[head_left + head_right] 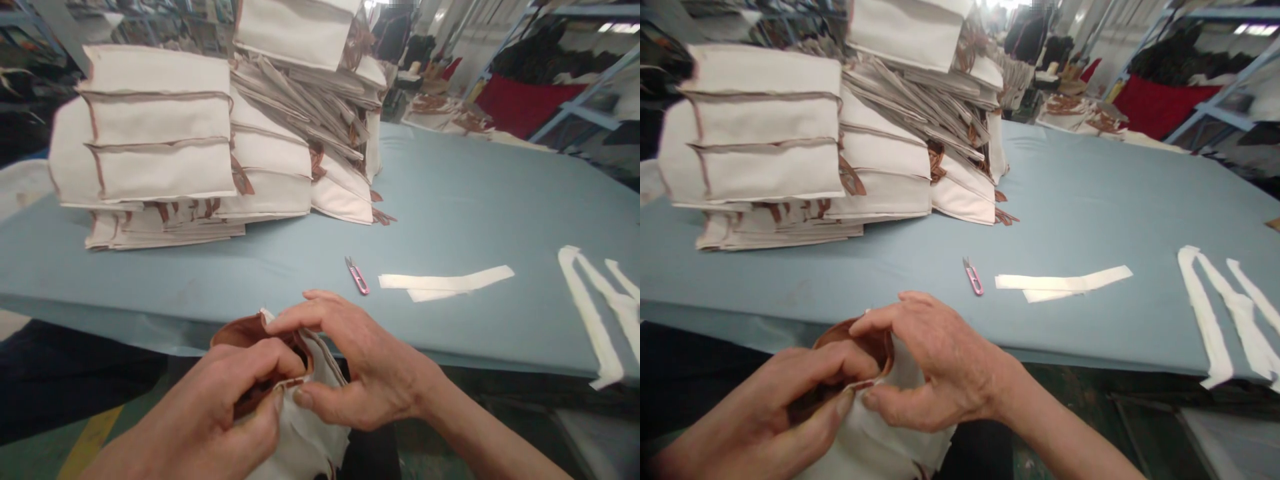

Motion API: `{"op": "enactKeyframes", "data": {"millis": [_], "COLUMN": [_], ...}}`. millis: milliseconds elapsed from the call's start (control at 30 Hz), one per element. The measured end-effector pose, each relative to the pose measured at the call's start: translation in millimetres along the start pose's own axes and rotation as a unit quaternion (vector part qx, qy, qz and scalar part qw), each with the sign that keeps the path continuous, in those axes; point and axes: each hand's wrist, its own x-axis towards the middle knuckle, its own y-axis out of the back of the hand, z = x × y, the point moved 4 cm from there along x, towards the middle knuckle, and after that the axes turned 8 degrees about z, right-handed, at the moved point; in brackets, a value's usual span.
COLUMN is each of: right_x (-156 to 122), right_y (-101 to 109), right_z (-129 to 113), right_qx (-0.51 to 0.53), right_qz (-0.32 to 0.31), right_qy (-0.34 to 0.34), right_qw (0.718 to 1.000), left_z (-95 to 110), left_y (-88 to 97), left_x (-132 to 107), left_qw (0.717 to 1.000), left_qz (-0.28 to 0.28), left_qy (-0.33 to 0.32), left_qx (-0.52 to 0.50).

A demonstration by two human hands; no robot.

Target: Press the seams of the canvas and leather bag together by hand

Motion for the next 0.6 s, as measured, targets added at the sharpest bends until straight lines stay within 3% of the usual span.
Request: {"op": "enactKeyframes", "data": {"millis": [67,133,267,433,600], "right_x": [3.7,7.2,8.7,1.6,-5.6], "right_y": [-4.9,-9.6,-12.9,-9.2,-9.0], "right_z": [-2.8,-3.0,10.5,26.4,24.5], "right_qx": [0.025,0.059,0.025,-0.025,-0.027], "right_qz": [0.001,-0.003,-0.012,-0.033,-0.041], "right_qy": [0.000,0.009,0.018,-0.021,-0.079], "right_qw": [1.000,0.998,0.999,0.999,0.996], "left_z": [1.5,4.6,7.3,1.2,-5.0], "left_y": [0.5,3.4,2.6,-4.7,-10.7], "left_x": [-1.9,-1.2,4.2,8.6,12.8], "left_qw": [0.998,0.998,0.999,0.991,0.992], "left_qz": [-0.041,-0.034,-0.038,-0.058,-0.060], "left_qy": [-0.017,-0.030,0.026,0.108,0.088], "left_qx": [0.038,0.038,-0.027,-0.059,-0.069]}}
